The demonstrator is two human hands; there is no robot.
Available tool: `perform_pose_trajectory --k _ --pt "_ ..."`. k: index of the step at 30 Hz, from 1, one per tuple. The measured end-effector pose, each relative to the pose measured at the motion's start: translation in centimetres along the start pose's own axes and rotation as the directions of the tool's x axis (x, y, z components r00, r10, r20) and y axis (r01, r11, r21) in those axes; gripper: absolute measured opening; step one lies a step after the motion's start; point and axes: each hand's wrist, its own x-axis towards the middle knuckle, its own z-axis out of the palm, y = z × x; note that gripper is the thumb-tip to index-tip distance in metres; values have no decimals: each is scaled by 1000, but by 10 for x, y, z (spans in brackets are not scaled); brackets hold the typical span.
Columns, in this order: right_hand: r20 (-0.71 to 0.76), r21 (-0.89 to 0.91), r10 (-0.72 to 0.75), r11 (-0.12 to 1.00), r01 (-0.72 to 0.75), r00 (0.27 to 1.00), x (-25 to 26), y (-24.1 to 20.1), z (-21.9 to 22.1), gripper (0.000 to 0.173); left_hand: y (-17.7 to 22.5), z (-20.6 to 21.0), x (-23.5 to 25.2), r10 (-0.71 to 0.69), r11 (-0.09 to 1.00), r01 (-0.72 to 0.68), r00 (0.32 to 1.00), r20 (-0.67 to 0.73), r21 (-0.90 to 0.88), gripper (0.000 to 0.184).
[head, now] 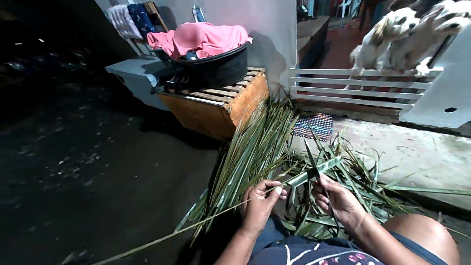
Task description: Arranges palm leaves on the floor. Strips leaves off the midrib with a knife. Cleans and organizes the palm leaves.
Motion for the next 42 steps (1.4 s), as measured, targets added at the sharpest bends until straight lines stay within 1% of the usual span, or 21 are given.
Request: perform_pose_trajectory --k 3,4,6,8,10,13,15,20,22,24,26,29,31,32,33,34,35,36,38,39,42 --pt "-33 -32 -38 999 37 999 1 -8 -2 10 -1 -10 -5 88 996 -87 996 -13 25 14" --pt "-45 -56 -44 998 42 998 1 -9 -1 15 -4 -10 -7 127 991 -127 992 -12 42 14" --pt "-47 -178 -38 984 29 998 -2 -9 5 32 -9 -9 -8 218 971 -216 976 -12 104 13" --pt "4 -346 -9 938 10 1000 -7 -5 13 51 -16 -8 -6 309 930 -304 951 8 205 9" --pt "74 -447 44 895 -6 996 -11 3 21 61 -23 -8 -5 389 874 -387 920 55 293 6" --pt "127 -545 137 837 -46 982 -18 9 33 48 -25 -5 -6 450 785 -441 889 88 435 1" --pt "118 -574 157 817 -62 981 -19 10 38 46 -22 -1 -7 492 721 -480 862 120 500 2" --pt "113 -531 135 846 -54 984 -14 11 30 35 -24 -2 -9 590 594 -613 772 236 521 7" --pt "120 -542 129 839 -44 984 -11 13 26 39 -25 -1 -11 590 577 -617 768 249 535 8" --pt "99 -570 102 821 -28 990 -7 12 24 49 -25 0 -11 584 583 -607 775 242 540 9" --pt "40 -589 35 808 -4 999 -1 9 18 59 -23 0 -13 577 588 -609 777 252 532 9" --pt "-103 -588 -76 809 1 992 13 2 -3 52 -22 0 -18 571 575 -618 772 277 536 9" --pt "-237 -582 -107 811 -53 966 23 -2 -26 51 -22 0 -23 554 574 -617 777 299 539 10" --pt "-294 -577 -107 812 -87 950 28 -3 -40 54 -21 -2 -25 537 576 -609 785 310 545 10" --pt "-338 -576 -95 808 -126 936 32 -4 -54 62 -22 -3 -26 517 582 -598 795 317 551 10" --pt "-382 -587 -94 793 -162 919 36 -5 -67 70 -24 -4 -28 497 593 -585 807 320 553 11" --pt "-424 -605 -101 772 -198 900 39 -6 -79 74 -25 -4 -29 476 608 -573 817 325 549 11" --pt "-471 -620 -121 750 -231 874 41 -7 -90 72 -25 -5 -31 459 623 -563 825 329 543 11" --pt "-581 -621 -167 723 -301 797 41 -10 -111 57 -21 -7 -33 446 648 -546 837 316 531 11" --pt "-627 -614 -176 711 -342 759 39 -14 -122 53 -19 -8 -32 441 671 -526 850 289 523 10" --pt "-701 -579 -148 688 -437 697 34 -20 -136 52 -25 -12 -28 361 812 -368 927 107 452 4"
